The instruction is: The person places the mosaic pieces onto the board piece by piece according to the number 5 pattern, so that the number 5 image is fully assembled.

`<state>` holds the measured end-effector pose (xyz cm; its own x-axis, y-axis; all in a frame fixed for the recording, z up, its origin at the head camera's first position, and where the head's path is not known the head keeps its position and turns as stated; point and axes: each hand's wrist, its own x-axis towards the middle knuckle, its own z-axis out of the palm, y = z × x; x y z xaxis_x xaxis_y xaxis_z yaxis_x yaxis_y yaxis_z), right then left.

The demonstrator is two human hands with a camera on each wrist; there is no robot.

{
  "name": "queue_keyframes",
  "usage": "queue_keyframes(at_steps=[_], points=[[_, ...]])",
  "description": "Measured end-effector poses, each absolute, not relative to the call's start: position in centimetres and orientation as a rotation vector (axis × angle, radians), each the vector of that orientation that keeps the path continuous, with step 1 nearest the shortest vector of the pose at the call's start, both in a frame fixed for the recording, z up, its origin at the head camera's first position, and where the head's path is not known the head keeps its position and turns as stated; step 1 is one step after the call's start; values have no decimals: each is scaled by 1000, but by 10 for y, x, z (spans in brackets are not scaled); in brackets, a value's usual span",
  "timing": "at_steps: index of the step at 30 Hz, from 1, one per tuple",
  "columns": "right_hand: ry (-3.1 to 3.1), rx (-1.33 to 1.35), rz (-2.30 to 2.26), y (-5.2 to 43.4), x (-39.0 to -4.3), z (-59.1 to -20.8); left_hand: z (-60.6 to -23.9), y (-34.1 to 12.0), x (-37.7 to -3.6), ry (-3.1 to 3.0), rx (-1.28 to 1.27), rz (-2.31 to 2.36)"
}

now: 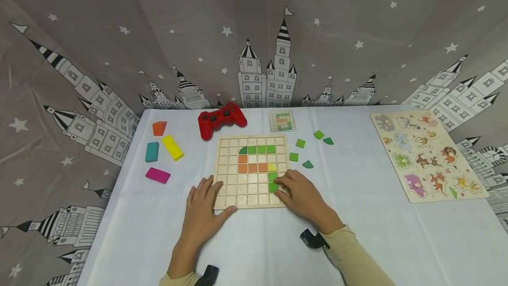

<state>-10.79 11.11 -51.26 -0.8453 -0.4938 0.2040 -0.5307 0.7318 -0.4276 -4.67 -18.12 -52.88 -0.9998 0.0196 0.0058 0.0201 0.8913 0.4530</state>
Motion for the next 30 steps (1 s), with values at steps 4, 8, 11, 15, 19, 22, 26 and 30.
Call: queue_keyframes(at_steps=[4,8,11,15,19,22,26,30], points=[[-2857,833,740,110,-108,-512,-529,-181,-47,-3054,-32,-730],[-2856,829,740,110,-108,-513,-530,-181,-48,-3056,-25,-726],[-2851,828,744,110,-108,-513,-530,-181,-47,-3058,-20,-726],[-2852,829,747,110,-108,-514,-529,-182,-47,-3060,-23,-727],[-2861,821,755,109,-108,-515,-530,-182,-47,-3062,-25,-732],[-2871,806,760,109,-108,-516,-530,-182,-47,-3063,-24,-731],[-2874,793,767,109,-108,-516,-529,-181,-47,-3062,-21,-727],[-2861,792,785,108,-108,-516,-529,-181,-47,-3060,-21,-728]])
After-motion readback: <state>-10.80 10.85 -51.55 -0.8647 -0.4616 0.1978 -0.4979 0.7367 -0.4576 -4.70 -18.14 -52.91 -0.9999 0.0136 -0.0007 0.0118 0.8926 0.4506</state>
